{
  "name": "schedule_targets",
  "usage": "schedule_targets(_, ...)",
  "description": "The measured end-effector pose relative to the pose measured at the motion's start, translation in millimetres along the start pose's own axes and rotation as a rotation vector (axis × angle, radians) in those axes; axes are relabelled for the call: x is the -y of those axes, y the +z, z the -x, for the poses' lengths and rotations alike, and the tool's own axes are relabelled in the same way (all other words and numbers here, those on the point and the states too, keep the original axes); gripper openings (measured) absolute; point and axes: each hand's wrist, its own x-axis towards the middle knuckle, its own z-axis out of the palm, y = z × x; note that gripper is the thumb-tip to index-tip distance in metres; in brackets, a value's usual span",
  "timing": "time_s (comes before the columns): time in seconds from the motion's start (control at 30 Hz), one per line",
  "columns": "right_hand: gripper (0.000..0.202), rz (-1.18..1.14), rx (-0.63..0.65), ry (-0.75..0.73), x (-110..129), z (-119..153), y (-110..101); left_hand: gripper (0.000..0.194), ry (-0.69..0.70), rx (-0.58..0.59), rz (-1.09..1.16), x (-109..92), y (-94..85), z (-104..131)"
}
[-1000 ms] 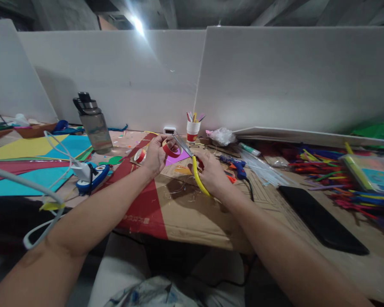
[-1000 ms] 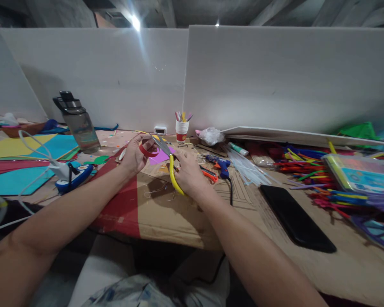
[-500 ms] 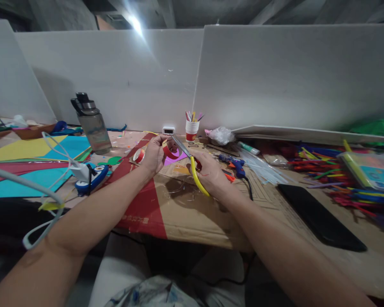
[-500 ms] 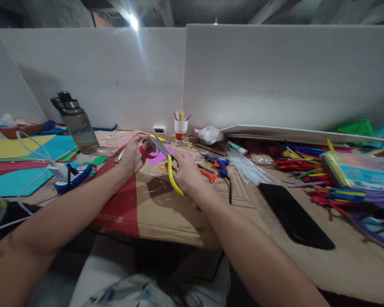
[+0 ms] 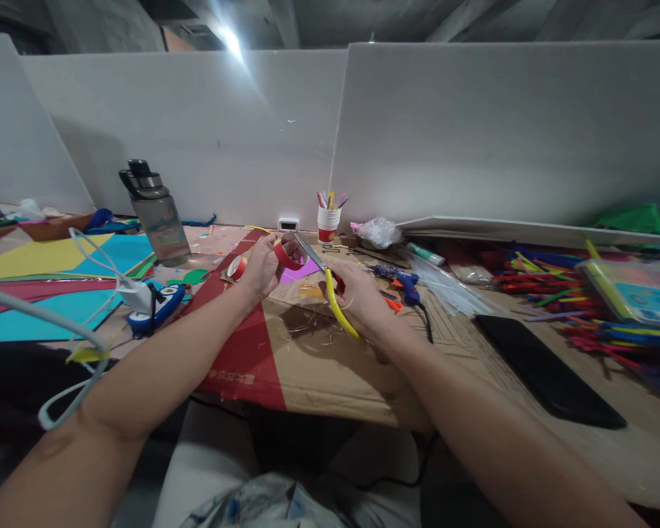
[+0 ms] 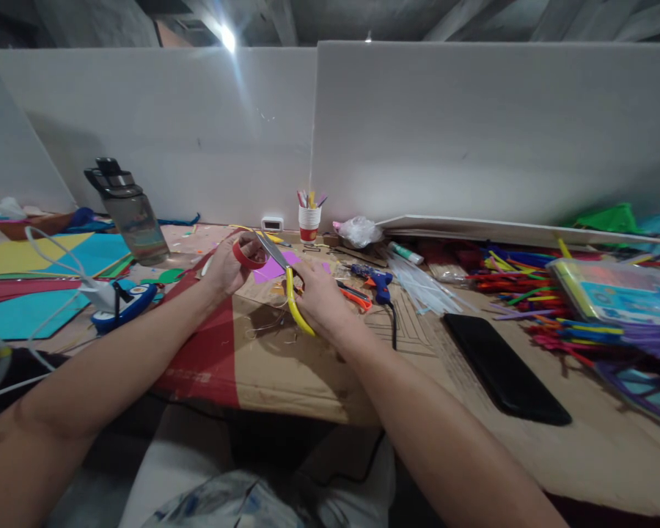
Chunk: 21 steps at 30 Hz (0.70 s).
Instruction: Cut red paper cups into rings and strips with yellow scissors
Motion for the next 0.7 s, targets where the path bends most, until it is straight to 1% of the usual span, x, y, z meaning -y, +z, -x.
schedule_targets(0.13, 0.022, -0.005, 0.003, -0.005, 2.5, -0.6, -1.4, 0.022, -0.02, 0.019, -0.005, -1.5, -1.9, -2.8)
schedule_targets(0.27, 0.03, 0.0, 0.005, 0.01, 4.4, 0.0, -2.4, 0.022, -0.012, 0.073, -0.032, -3.1, -3.6, -4.6)
schedule_targets(0.37, 0.038, -0.025, 0.013, 0.028, 3.8, 0.6, -1.4, 0.022, -0.05, 0.021, -0.035, -4.8, 0.1, -1.2)
schedule_targets(0.47, 0.038, -0.034, 0.014, 0.048, 2.5, 0.9, -0.4, 0.025, -0.092, -0.008, -0.058, -5.7, 4.8, 3.6)
schedule_targets(0.57, 0.037, -0.031, 0.01, 0.042, 1.8, 0.8, -0.8, 0.029, -0.083, 0.029, -0.058, -4.4, 4.5, 5.0)
schedule_targets(0.7, 0.036, -0.02, 0.019, 0.032, 1.6, 0.6, -2.5, 0.034, -0.079, 0.085, -0.032, -1.5, -1.4, 1.6)
